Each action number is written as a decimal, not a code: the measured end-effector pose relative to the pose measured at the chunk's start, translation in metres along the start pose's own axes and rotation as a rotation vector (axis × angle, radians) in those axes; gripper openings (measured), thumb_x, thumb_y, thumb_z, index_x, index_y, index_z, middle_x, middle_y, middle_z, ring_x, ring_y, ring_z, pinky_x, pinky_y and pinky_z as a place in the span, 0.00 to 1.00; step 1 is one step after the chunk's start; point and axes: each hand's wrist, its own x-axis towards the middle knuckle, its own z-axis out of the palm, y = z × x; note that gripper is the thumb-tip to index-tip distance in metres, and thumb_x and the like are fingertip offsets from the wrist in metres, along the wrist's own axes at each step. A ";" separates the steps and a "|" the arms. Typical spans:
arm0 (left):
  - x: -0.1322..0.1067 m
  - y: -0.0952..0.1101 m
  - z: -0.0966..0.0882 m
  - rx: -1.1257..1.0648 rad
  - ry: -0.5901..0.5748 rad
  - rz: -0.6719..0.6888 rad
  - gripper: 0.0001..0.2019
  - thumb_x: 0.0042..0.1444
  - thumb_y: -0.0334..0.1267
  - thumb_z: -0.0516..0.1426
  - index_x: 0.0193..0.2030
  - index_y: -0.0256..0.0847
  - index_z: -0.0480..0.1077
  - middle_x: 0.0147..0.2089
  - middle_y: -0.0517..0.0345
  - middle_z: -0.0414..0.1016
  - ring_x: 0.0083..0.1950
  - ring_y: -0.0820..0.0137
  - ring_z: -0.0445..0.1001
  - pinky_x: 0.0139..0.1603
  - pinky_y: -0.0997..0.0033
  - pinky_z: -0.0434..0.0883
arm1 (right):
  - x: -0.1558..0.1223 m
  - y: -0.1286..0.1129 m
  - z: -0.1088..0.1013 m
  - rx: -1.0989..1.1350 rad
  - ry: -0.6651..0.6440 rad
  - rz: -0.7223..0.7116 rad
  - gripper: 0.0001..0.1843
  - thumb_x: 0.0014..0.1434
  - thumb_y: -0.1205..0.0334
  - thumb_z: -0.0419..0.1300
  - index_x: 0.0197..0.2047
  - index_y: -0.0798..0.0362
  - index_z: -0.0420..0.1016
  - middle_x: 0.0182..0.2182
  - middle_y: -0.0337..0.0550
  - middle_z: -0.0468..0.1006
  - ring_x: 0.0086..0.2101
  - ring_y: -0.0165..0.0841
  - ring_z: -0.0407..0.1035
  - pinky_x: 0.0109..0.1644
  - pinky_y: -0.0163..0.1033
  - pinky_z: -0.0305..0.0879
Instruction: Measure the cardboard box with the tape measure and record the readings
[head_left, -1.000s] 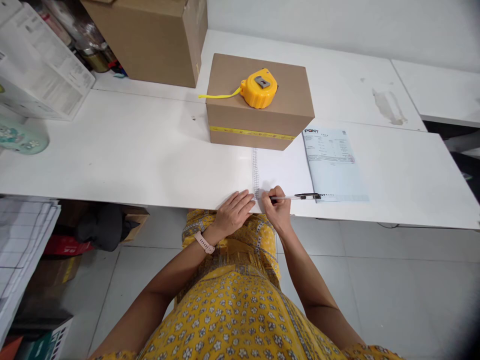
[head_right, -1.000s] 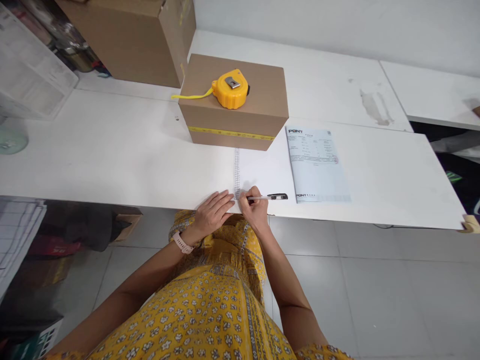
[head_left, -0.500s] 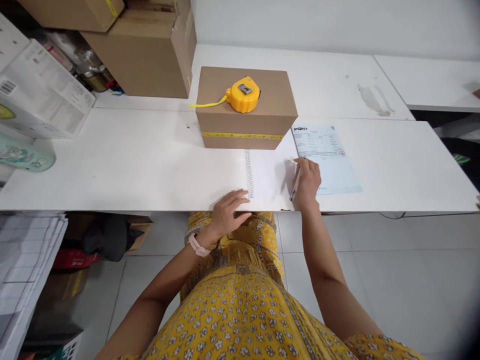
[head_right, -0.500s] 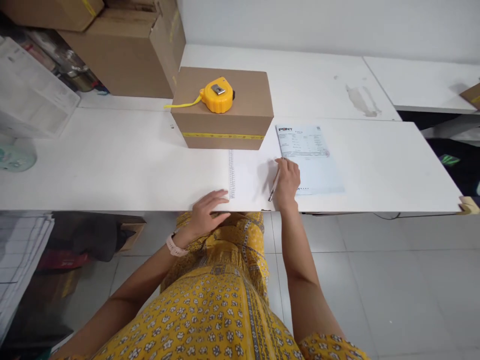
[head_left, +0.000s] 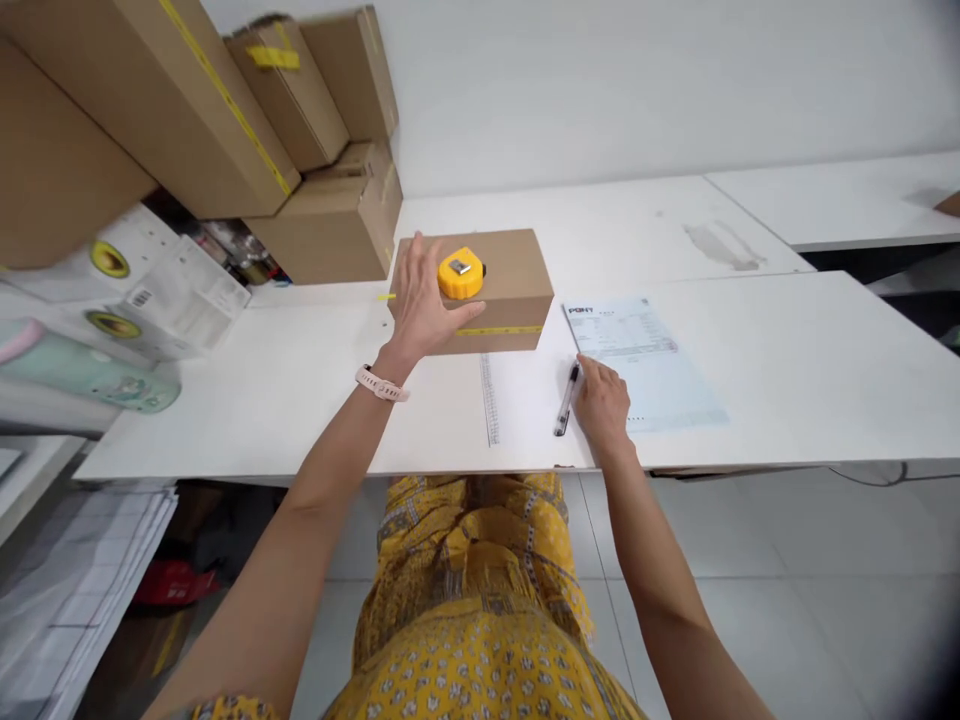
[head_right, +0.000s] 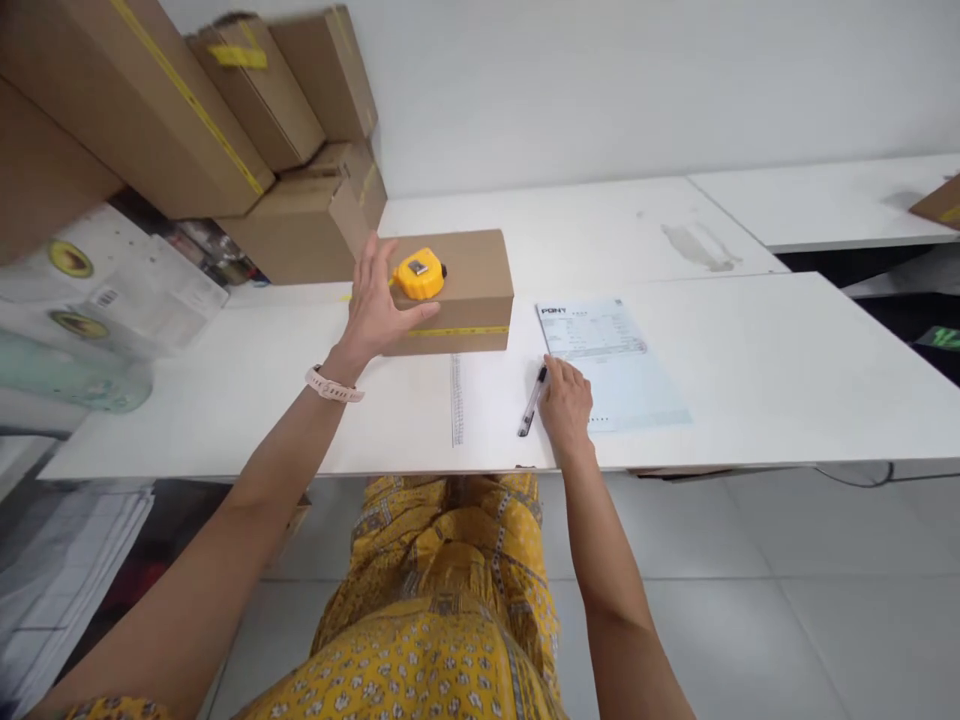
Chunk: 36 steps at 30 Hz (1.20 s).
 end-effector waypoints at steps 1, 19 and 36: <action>0.007 0.002 0.003 -0.010 -0.013 -0.045 0.49 0.51 0.55 0.68 0.73 0.43 0.50 0.78 0.38 0.44 0.79 0.42 0.44 0.75 0.35 0.48 | 0.000 0.000 0.001 0.002 0.008 -0.008 0.26 0.64 0.73 0.47 0.61 0.56 0.74 0.56 0.56 0.79 0.54 0.46 0.71 0.54 0.49 0.66; 0.030 0.044 -0.035 -1.065 -0.518 -0.361 0.28 0.58 0.62 0.57 0.46 0.36 0.73 0.32 0.50 0.80 0.20 0.75 0.67 0.21 0.74 0.66 | 0.076 -0.104 -0.097 1.308 -0.145 0.277 0.28 0.67 0.37 0.50 0.48 0.51 0.77 0.44 0.49 0.82 0.39 0.36 0.75 0.41 0.41 0.75; 0.068 -0.063 -0.092 -0.969 -0.360 -0.481 0.23 0.54 0.53 0.64 0.48 0.35 0.76 0.43 0.48 0.81 0.29 0.73 0.73 0.20 0.77 0.63 | 0.218 -0.108 -0.082 1.093 -0.157 0.462 0.19 0.63 0.50 0.59 0.25 0.51 0.65 0.24 0.37 0.69 0.26 0.27 0.60 0.31 0.34 0.58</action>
